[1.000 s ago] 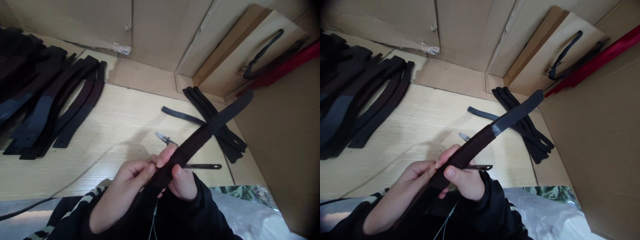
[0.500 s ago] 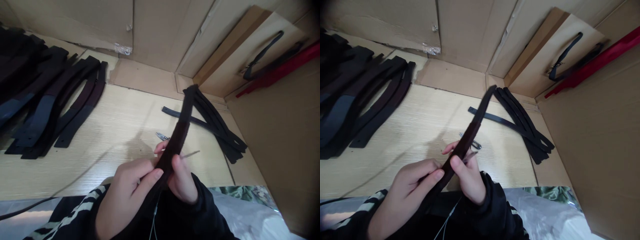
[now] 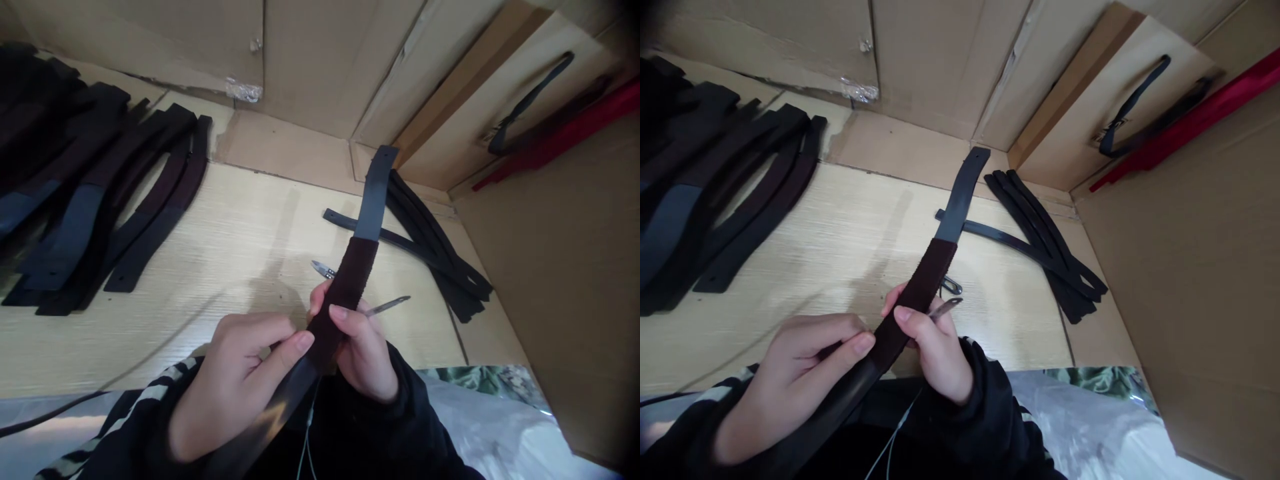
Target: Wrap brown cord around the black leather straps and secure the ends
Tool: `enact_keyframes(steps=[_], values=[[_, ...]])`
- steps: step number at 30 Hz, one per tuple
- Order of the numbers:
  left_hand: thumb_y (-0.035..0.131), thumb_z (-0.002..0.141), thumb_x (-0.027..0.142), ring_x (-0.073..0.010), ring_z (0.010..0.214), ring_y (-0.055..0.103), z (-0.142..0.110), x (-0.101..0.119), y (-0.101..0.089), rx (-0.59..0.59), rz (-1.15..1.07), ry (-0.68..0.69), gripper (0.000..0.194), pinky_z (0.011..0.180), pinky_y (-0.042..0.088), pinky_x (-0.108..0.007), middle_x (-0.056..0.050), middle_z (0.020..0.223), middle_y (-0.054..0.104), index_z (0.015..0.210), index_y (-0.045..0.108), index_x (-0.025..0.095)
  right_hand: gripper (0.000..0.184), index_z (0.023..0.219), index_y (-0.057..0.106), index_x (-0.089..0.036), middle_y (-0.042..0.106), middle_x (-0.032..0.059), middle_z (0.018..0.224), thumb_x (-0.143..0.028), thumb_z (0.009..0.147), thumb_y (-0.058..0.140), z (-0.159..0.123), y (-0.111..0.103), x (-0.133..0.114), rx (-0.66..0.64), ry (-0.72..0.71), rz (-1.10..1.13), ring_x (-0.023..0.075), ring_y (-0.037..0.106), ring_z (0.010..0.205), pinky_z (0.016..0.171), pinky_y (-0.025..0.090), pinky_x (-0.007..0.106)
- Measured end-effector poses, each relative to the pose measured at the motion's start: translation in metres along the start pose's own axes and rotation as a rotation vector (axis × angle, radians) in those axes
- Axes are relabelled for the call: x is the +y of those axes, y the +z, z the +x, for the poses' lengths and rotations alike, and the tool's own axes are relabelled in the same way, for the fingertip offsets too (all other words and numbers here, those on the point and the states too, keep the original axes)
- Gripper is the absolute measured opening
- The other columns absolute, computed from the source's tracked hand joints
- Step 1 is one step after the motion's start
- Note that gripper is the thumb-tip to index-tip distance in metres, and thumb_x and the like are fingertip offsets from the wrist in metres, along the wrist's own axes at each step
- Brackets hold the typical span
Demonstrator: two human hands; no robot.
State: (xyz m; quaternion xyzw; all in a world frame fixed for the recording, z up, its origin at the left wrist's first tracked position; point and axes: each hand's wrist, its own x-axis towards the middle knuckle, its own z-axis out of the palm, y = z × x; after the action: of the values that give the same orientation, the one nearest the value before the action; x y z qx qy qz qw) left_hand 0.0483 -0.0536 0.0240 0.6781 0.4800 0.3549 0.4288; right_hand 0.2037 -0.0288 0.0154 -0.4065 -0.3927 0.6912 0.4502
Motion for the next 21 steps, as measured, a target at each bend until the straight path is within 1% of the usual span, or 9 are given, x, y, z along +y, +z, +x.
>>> enact_keyframes(steps=[3, 6, 8, 9, 11, 13, 16, 18, 21], values=[[0.046, 0.094, 0.023, -0.0088, 0.046, 0.046, -0.001, 0.002, 0.002, 0.041, 0.087, 0.045, 0.036, 0.046, 0.032, -0.023, 0.004, 0.051, 0.05, 0.059, 0.051, 0.017, 0.022, 0.083, 0.067, -0.022, 0.048, -0.0025, 0.063, -0.043, 0.079, 0.062, 0.0, -0.002, 0.001, -0.034, -0.012, 0.0, 0.0087, 0.038, 0.053, 0.046, 0.024, 0.022], [0.049, 0.091, 0.015, -0.0105, 0.05, 0.053, -0.002, 0.003, 0.003, 0.156, 0.288, 0.205, 0.031, 0.05, 0.035, -0.025, -0.001, 0.059, 0.06, 0.061, 0.054, 0.016, 0.022, 0.1, 0.069, -0.029, 0.053, -0.0018, 0.069, -0.041, 0.085, 0.06, 0.0, -0.005, 0.0, -0.029, -0.032, -0.063, 0.0104, 0.044, 0.06, 0.052, 0.033, 0.022], [0.051, 0.09, 0.013, -0.0116, 0.053, 0.056, -0.002, 0.003, 0.002, 0.19, 0.363, 0.271, 0.03, 0.052, 0.037, -0.025, -0.002, 0.063, 0.063, 0.061, 0.053, 0.016, 0.02, 0.103, 0.069, -0.032, 0.058, -0.001, 0.076, -0.038, 0.085, 0.062, 0.0, -0.006, -0.001, -0.025, -0.044, -0.108, 0.0121, 0.049, 0.069, 0.06, 0.039, 0.024], [0.052, 0.09, 0.014, -0.0112, 0.052, 0.055, -0.002, 0.002, 0.001, 0.181, 0.363, 0.269, 0.03, 0.051, 0.036, -0.025, -0.002, 0.061, 0.062, 0.06, 0.053, 0.016, 0.019, 0.102, 0.069, -0.032, 0.06, -0.0008, 0.077, -0.038, 0.085, 0.063, 0.0, -0.006, -0.002, -0.03, -0.042, -0.117, 0.0123, 0.05, 0.07, 0.062, 0.04, 0.024], [0.053, 0.09, 0.019, -0.0097, 0.049, 0.05, 0.001, 0.0, -0.003, 0.112, 0.271, 0.192, 0.03, 0.049, 0.036, -0.023, 0.002, 0.056, 0.056, 0.06, 0.052, 0.017, 0.018, 0.097, 0.071, -0.031, 0.06, -0.0008, 0.076, -0.04, 0.086, 0.061, 0.0, -0.006, -0.003, -0.032, -0.026, -0.1, 0.0108, 0.048, 0.065, 0.058, 0.038, 0.023], [0.052, 0.091, 0.025, -0.0092, 0.047, 0.047, 0.004, -0.003, -0.007, 0.02, 0.103, 0.075, 0.031, 0.048, 0.035, -0.022, 0.004, 0.053, 0.051, 0.061, 0.052, 0.018, 0.022, 0.093, 0.071, -0.027, 0.057, -0.0014, 0.068, -0.044, 0.087, 0.058, 0.0, -0.005, -0.004, -0.022, -0.01, -0.051, 0.0087, 0.041, 0.055, 0.049, 0.03, 0.023], [0.05, 0.091, 0.031, -0.0104, 0.051, 0.048, 0.009, -0.007, -0.009, -0.077, -0.155, -0.055, 0.034, 0.049, 0.036, -0.022, 0.004, 0.054, 0.052, 0.06, 0.051, 0.018, 0.026, 0.088, 0.07, -0.023, 0.048, -0.0027, 0.058, -0.047, 0.086, 0.058, 0.001, -0.003, -0.001, -0.031, -0.012, 0.032, 0.0077, 0.032, 0.048, 0.043, 0.02, 0.024], [0.051, 0.09, 0.032, -0.0103, 0.051, 0.045, 0.01, -0.008, -0.007, -0.091, -0.295, -0.101, 0.034, 0.049, 0.035, -0.022, 0.004, 0.054, 0.049, 0.059, 0.049, 0.018, 0.027, 0.09, 0.069, -0.024, 0.045, -0.0027, 0.057, -0.047, 0.087, 0.056, 0.001, -0.003, 0.005, -0.069, -0.033, 0.102, 0.0081, 0.032, 0.047, 0.043, 0.019, 0.024], [0.053, 0.09, 0.032, -0.0091, 0.05, 0.04, 0.011, -0.01, -0.003, -0.068, -0.437, -0.123, 0.035, 0.049, 0.032, -0.021, 0.005, 0.054, 0.044, 0.058, 0.047, 0.017, 0.028, 0.096, 0.067, -0.025, 0.04, -0.0028, 0.059, -0.048, 0.088, 0.052, 0.001, -0.004, 0.014, -0.107, -0.086, 0.179, 0.0086, 0.033, 0.048, 0.042, 0.021, 0.024]])
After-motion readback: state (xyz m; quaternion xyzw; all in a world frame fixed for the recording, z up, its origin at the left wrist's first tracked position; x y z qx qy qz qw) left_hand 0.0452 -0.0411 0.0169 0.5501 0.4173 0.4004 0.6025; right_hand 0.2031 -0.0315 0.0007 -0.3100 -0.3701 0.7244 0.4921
